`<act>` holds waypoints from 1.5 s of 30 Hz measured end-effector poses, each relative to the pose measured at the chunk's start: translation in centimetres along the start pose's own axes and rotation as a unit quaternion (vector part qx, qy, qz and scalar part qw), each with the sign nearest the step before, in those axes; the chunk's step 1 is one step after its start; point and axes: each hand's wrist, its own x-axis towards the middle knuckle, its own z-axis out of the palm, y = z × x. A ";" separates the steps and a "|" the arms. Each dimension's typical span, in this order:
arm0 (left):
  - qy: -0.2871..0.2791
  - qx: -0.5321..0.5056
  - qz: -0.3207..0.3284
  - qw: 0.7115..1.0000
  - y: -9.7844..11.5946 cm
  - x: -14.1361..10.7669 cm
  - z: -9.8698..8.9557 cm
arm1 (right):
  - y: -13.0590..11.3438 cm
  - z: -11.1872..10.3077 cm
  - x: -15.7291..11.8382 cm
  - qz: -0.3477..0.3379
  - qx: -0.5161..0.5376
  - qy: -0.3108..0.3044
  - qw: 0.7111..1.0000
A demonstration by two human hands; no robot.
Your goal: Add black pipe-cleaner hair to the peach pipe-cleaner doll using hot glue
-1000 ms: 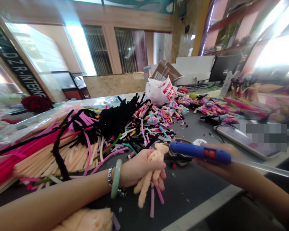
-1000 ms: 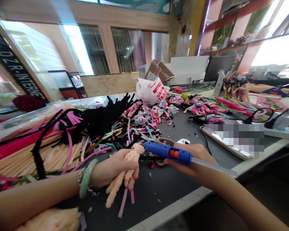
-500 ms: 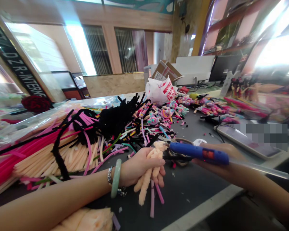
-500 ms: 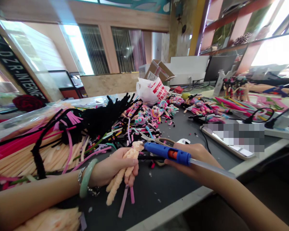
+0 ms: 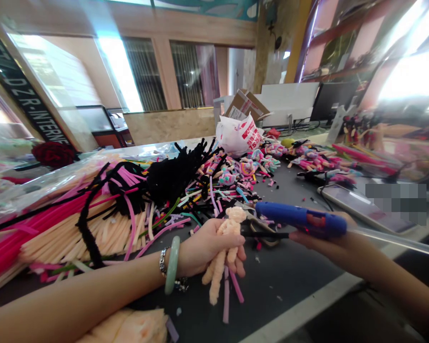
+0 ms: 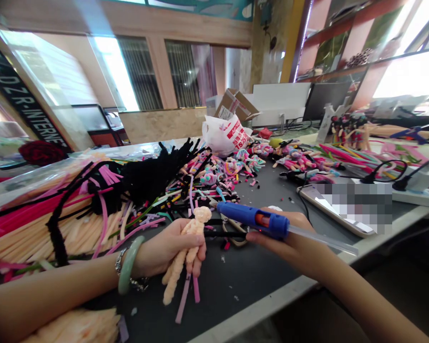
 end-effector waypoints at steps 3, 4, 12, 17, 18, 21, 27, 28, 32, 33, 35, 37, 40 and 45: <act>-0.005 0.001 0.010 1.000 0.1 -0.1 0.1 | -0.2 0.2 -0.1 0.003 0.021 0.001 1.000; -0.006 0.003 0.014 1.000 0.1 -0.1 0.2 | -0.3 0.3 -0.2 0.003 0.026 0.001 1.000; -0.018 0.005 0.020 1.000 0.0 -0.2 0.2 | -0.4 0.6 -0.3 0.012 0.018 0.011 1.000; -0.028 0.003 0.023 0.999 -0.1 -0.2 0.0 | -0.2 0.6 -0.3 0.016 0.020 -0.020 0.999; -0.028 0.004 0.023 0.999 -0.1 -0.2 0.0 | -0.2 0.6 -0.3 0.013 0.022 -0.025 0.999; -0.025 0.003 0.022 0.999 -0.1 -0.2 0.1 | -0.3 0.6 -0.4 0.007 0.024 -0.027 0.999; -0.018 -0.001 0.014 1.000 0.0 -0.3 0.2 | -0.3 0.6 -0.3 -0.004 0.025 -0.025 0.999; -0.017 0.000 0.013 1.000 0.0 -0.3 0.2 | -0.4 0.6 -0.3 -0.003 0.024 -0.024 0.999; -0.014 0.003 0.013 1.000 -0.1 -0.3 0.2 | -0.6 0.6 -0.2 -0.005 0.017 -0.021 1.000; -0.014 0.003 0.013 1.000 -0.1 -0.3 0.2 | -0.7 0.6 -0.2 -0.006 0.015 -0.021 1.000; -0.019 0.004 0.013 1.000 -0.2 -0.2 0.1 | -0.9 0.5 -0.2 -0.012 0.010 -0.021 1.000; -0.028 0.005 0.015 0.999 -0.2 -0.2 0.1 | -1.1 0.4 -0.2 -0.021 0.002 -0.027 0.999; -0.036 0.004 0.021 0.999 -0.2 -0.2 0.1 | -1.2 0.4 -0.2 -0.041 0.000 -0.038 0.998; -0.031 0.003 0.012 0.999 -0.2 -0.2 0.2 | -0.9 0.7 -0.3 -0.076 -0.009 -0.013 0.997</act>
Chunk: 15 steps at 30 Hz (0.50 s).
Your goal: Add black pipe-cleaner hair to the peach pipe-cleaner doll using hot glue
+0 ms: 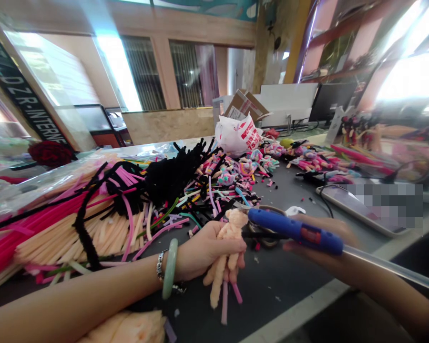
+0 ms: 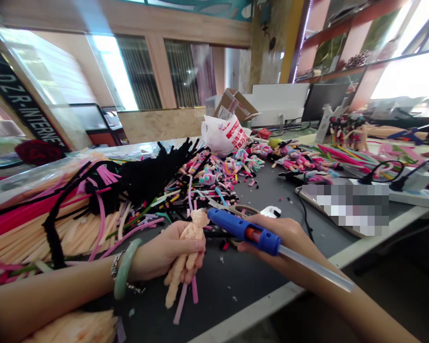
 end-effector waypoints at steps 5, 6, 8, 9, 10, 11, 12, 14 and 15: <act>-0.001 0.017 -0.004 1.000 0.1 -0.1 0.0 | 0.6 0.3 -0.1 -0.034 -0.025 0.018 0.999; -0.001 0.018 -0.002 1.000 0.2 -0.1 0.0 | 0.7 0.3 -0.1 -0.040 -0.034 0.023 0.998; -0.004 0.018 -0.003 1.000 0.4 -0.2 0.0 | 0.9 0.4 -0.1 -0.040 -0.060 0.040 0.997; -0.007 0.015 -0.007 1.000 0.6 -0.2 -0.1 | 1.0 0.3 -0.1 -0.035 -0.074 0.051 0.995; -0.012 0.012 -0.011 1.000 0.7 -0.2 -0.1 | 1.1 0.3 -0.1 -0.027 -0.085 0.059 0.994; -0.020 0.009 -0.013 1.000 0.8 -0.2 -0.2 | 1.2 0.3 -0.1 -0.017 -0.091 0.065 0.994; -0.027 0.006 -0.011 1.000 0.9 -0.2 -0.3 | 1.2 0.2 -0.1 -0.007 -0.091 0.068 0.993; -0.036 -0.005 0.001 0.999 1.1 -0.2 -0.5 | 1.3 0.1 -0.2 0.009 -0.083 0.068 0.994; -0.039 -0.013 0.008 0.999 1.2 -0.1 -0.5 | 1.3 0.0 -0.2 0.017 -0.076 0.066 0.995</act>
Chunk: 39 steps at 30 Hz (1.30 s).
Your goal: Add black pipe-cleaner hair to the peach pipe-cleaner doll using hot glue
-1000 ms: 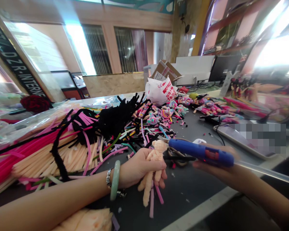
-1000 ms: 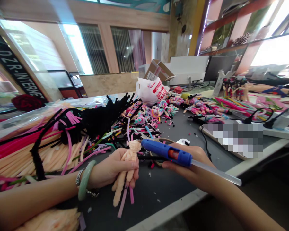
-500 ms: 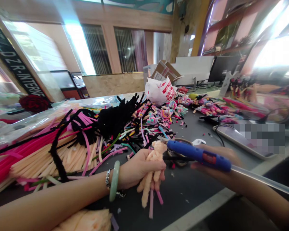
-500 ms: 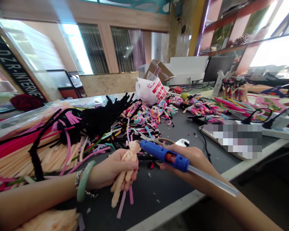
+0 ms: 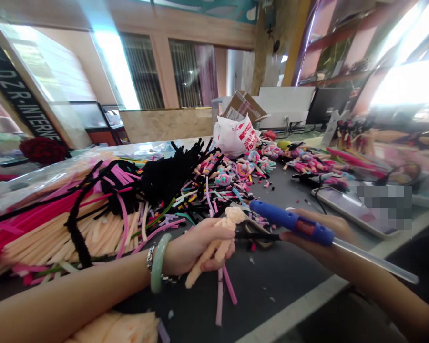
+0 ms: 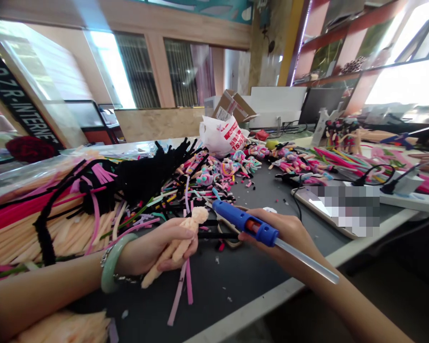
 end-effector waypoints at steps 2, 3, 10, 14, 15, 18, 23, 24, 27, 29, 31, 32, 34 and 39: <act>-0.007 -0.021 0.012 1.000 0.2 0.0 -0.1 | 0.0 -0.2 0.1 0.021 0.009 -0.003 1.000; -0.013 -0.029 0.015 0.999 0.3 0.0 -0.1 | 0.0 -0.2 0.1 0.031 0.013 -0.007 0.999; -0.064 -0.036 0.008 0.997 0.7 -0.2 0.0 | -0.2 -0.4 0.4 0.055 0.026 -0.027 0.998; -0.055 -0.036 0.033 0.997 0.6 -0.1 0.0 | -0.2 -0.5 0.3 0.046 0.029 -0.033 0.998; -0.049 -0.039 0.039 0.997 0.6 -0.1 0.0 | -0.2 -0.6 0.3 0.045 0.029 -0.033 0.998; -0.042 -0.045 0.050 0.997 0.7 -0.1 -0.1 | -0.2 -0.6 0.3 0.045 0.029 -0.031 0.998; -0.056 -0.062 0.054 0.995 0.9 -0.1 -0.3 | -0.1 -0.5 0.5 0.044 0.027 -0.032 0.998; -0.056 -0.066 0.056 0.995 0.9 -0.1 -0.3 | -0.1 -0.5 0.5 0.045 0.027 -0.033 0.998; -0.051 -0.073 0.060 0.994 1.1 0.0 -0.3 | -0.1 -0.6 0.5 0.051 0.022 -0.040 0.998; -0.045 -0.072 0.058 0.995 1.1 0.0 -0.3 | -0.1 -0.5 0.5 0.051 0.018 -0.040 0.998; -0.042 -0.070 0.055 0.995 1.0 0.0 -0.4 | -0.2 -0.5 0.4 0.048 0.015 -0.036 0.998; -0.040 -0.068 0.053 0.995 1.0 0.1 -0.4 | -0.2 -0.5 0.4 0.046 0.013 -0.035 0.998; -0.039 -0.065 0.051 0.996 0.9 0.1 -0.5 | -0.2 -0.4 0.3 0.043 0.008 -0.033 0.999; -0.037 -0.049 0.031 0.998 0.7 0.1 -0.6 | -0.2 -0.4 0.1 0.030 0.001 -0.025 0.999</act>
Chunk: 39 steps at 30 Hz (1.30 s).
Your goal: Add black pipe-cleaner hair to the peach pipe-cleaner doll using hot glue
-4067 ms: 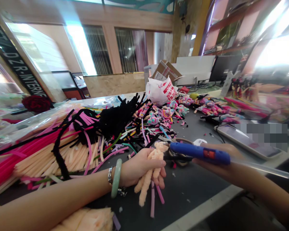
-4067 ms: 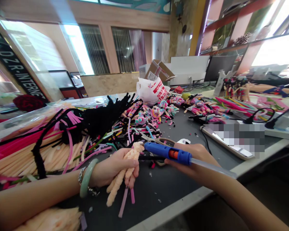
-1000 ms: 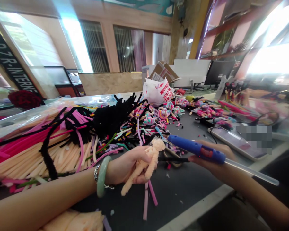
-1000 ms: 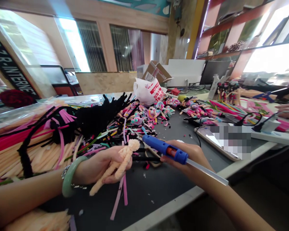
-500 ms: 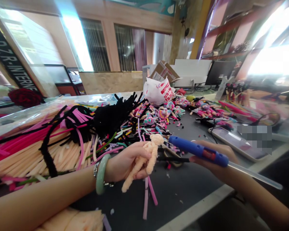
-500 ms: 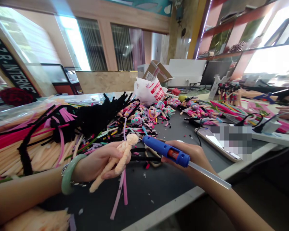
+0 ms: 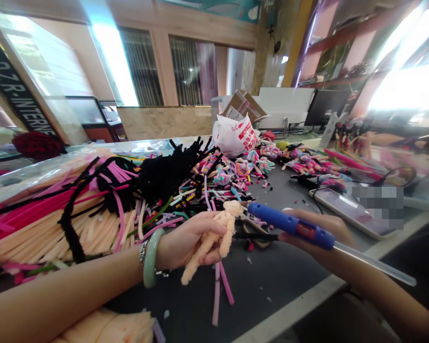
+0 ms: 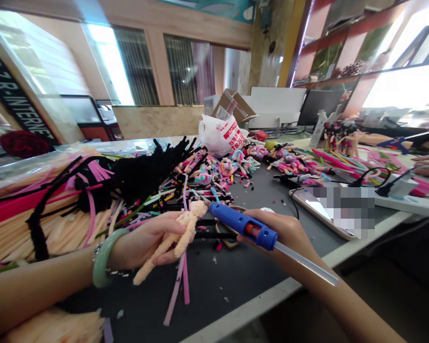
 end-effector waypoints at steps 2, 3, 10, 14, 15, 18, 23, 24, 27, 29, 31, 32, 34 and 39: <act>0.005 0.008 -0.012 1.000 0.0 -0.1 0.1 | 0.0 0.0 0.0 -0.004 0.000 -0.002 1.000; 0.008 0.012 -0.016 1.000 0.1 -0.1 0.1 | 0.0 0.0 0.0 -0.005 0.000 -0.005 1.000; 0.016 0.026 -0.015 0.999 0.3 -0.2 0.6 | 0.2 0.0 0.1 -0.003 0.003 -0.008 1.000; 0.022 0.026 -0.020 0.999 0.3 -0.2 0.7 | 0.2 0.0 0.0 -0.005 0.013 -0.019 1.000; 0.023 0.028 -0.022 0.999 0.3 -0.2 0.8 | 0.2 0.0 0.0 -0.006 0.015 -0.017 1.000; 0.027 0.034 -0.029 0.999 0.3 -0.2 0.8 | 0.3 0.1 0.0 -0.006 0.023 -0.016 1.000; 0.033 0.048 -0.037 0.998 0.5 -0.2 0.8 | 0.6 0.2 0.0 -0.015 0.034 -0.033 0.999; 0.034 0.051 -0.039 0.997 0.5 -0.1 0.7 | 0.5 0.2 0.0 -0.015 0.036 -0.039 0.999; 0.037 0.050 -0.043 0.997 0.5 -0.1 0.5 | 0.4 0.0 0.0 -0.015 0.041 -0.058 0.997; 0.039 0.051 -0.048 0.997 0.4 0.0 0.4 | 0.3 0.0 0.0 -0.012 0.049 -0.067 0.996; 0.043 0.053 -0.054 0.996 0.3 0.0 0.3 | 0.3 0.0 -0.1 -0.013 0.055 -0.064 0.996; 0.045 0.055 -0.056 0.996 0.3 0.0 0.2 | 0.3 0.1 0.0 -0.013 0.057 -0.061 0.996; 0.050 0.059 -0.058 0.995 0.3 0.0 0.2 | 0.3 0.1 0.0 -0.011 0.057 -0.061 0.996; 0.055 0.076 -0.054 0.994 0.4 0.0 0.3 | 0.1 0.1 0.2 -0.021 0.058 -0.074 0.995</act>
